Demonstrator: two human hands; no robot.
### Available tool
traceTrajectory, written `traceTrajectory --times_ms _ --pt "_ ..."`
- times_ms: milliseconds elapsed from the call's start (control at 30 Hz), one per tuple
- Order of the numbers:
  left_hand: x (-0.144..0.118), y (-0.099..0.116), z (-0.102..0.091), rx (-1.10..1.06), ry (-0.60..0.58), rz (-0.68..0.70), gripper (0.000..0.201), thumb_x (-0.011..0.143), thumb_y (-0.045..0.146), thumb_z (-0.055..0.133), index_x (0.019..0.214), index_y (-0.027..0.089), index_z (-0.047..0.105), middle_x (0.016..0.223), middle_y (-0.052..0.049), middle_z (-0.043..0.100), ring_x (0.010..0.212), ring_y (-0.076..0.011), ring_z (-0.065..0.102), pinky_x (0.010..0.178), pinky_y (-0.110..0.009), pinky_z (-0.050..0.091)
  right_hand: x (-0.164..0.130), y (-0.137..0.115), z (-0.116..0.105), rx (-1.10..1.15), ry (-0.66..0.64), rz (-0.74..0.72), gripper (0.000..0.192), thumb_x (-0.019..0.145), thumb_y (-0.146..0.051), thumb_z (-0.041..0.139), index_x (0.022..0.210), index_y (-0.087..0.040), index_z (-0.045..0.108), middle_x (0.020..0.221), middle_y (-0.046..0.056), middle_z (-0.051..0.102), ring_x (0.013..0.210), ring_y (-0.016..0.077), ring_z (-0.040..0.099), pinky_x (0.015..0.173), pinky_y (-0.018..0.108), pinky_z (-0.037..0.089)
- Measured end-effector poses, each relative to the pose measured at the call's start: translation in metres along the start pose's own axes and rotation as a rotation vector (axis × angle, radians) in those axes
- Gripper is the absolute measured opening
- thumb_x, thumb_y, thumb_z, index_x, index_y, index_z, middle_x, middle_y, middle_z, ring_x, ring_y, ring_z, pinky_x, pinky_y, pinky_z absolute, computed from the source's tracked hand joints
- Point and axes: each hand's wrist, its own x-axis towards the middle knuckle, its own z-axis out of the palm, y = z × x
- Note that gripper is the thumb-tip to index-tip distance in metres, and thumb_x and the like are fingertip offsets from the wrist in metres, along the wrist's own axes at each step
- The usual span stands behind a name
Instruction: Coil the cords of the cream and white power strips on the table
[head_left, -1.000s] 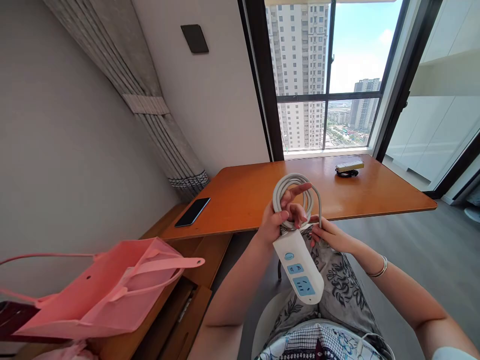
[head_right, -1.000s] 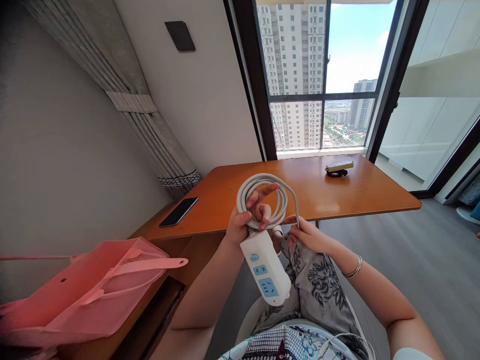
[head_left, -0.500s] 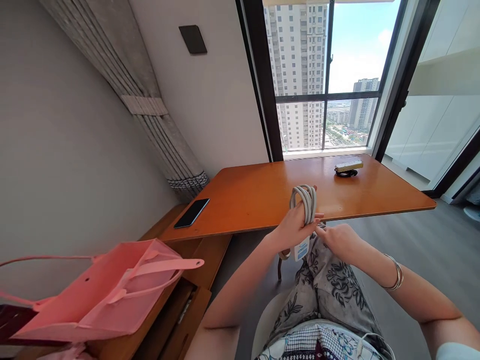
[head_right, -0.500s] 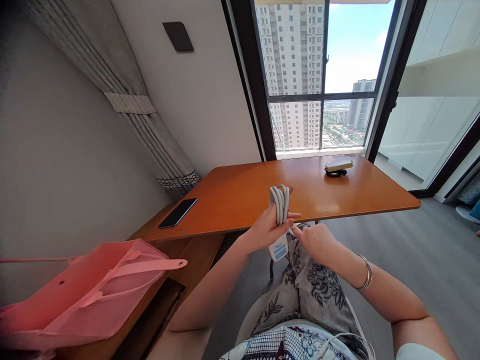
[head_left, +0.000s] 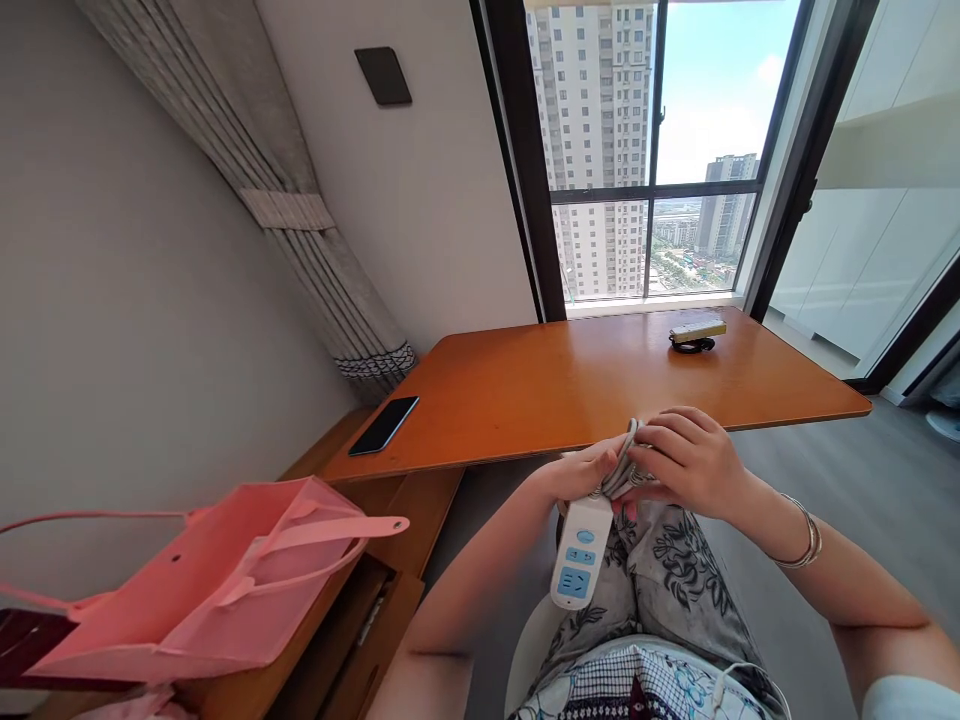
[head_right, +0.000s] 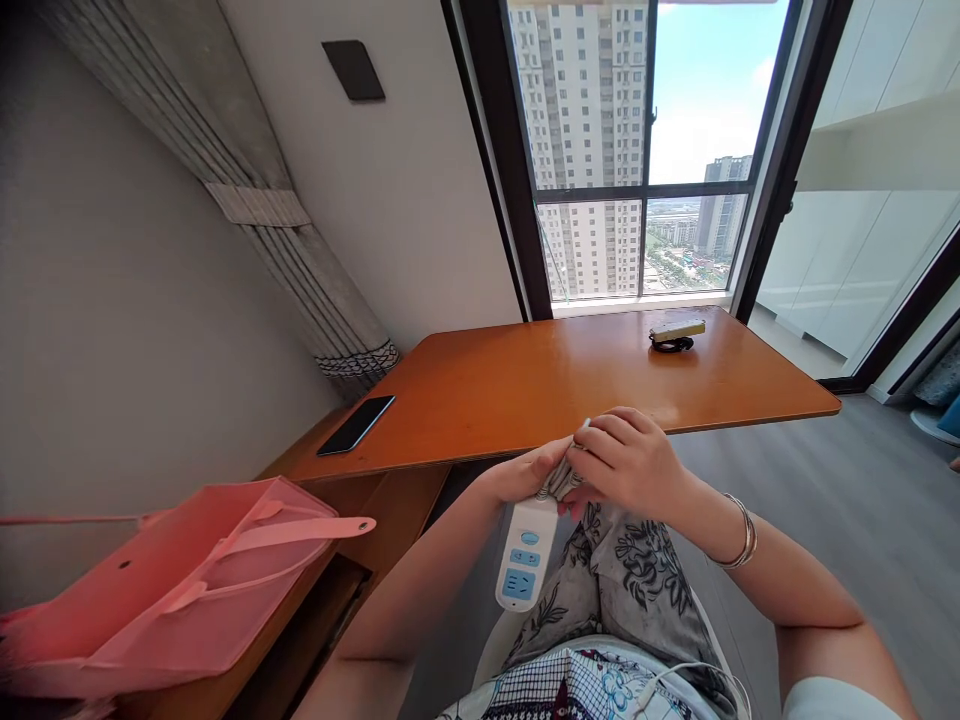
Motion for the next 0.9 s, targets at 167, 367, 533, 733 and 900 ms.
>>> traceTrajectory --times_ms 167,367,533,733,900 --pt "-0.001 -0.006 0.000 -0.043 -0.143 -0.195 0.045 0.066 0.053 0.084 0.068 0.018 0.056 0.058 -0.003 0.062 0.050 -0.0171 0.057 0.049 -0.029 0.047 0.006 0.015 0.009 0.318 -0.070 0.098 0.053 0.086 -0.066 0.061 0.110 -0.019 0.062 0.109 0.014 0.065 0.099 0.0250 0.061 0.087 0.041 0.050" --pt "0.003 -0.016 -0.002 -0.497 0.077 -0.113 0.038 0.064 0.033 0.081 0.086 0.014 0.057 0.068 -0.003 0.065 0.040 -0.0066 0.046 0.041 -0.021 0.033 0.000 0.031 0.035 1.000 0.087 0.576 0.055 0.088 -0.053 0.067 0.132 -0.024 0.052 0.125 0.012 0.061 0.105 0.0210 0.064 0.089 0.037 0.053" --pt "0.008 -0.024 -0.013 -0.761 0.247 0.031 0.036 0.060 0.025 0.078 0.078 0.017 0.048 0.083 -0.005 0.068 0.036 -0.0014 0.040 0.037 -0.019 0.023 -0.011 0.037 0.062 1.525 0.041 0.806 0.058 0.081 -0.065 0.068 0.121 -0.023 0.063 0.104 0.006 0.069 0.091 0.0189 0.066 0.077 0.031 0.054" --pt "0.012 -0.034 -0.015 -0.822 0.292 0.034 0.037 0.063 0.029 0.080 0.076 0.017 0.048 0.083 -0.005 0.068 0.044 -0.0055 0.051 0.045 -0.021 0.040 -0.012 0.030 0.084 1.840 0.214 1.065 0.048 0.071 -0.060 0.081 0.090 -0.017 0.072 0.057 -0.008 0.043 0.051 0.0069 0.044 0.058 0.023 0.051" --pt "0.012 -0.036 -0.022 -0.765 0.349 -0.091 0.035 0.066 0.031 0.079 0.082 0.017 0.052 0.077 -0.005 0.068 0.064 -0.0176 0.068 0.058 -0.026 0.052 -0.009 0.034 0.088 1.945 0.363 1.171 0.036 0.070 -0.042 0.087 0.088 -0.014 0.073 0.056 -0.010 0.042 0.044 0.0028 0.033 0.046 0.016 0.045"
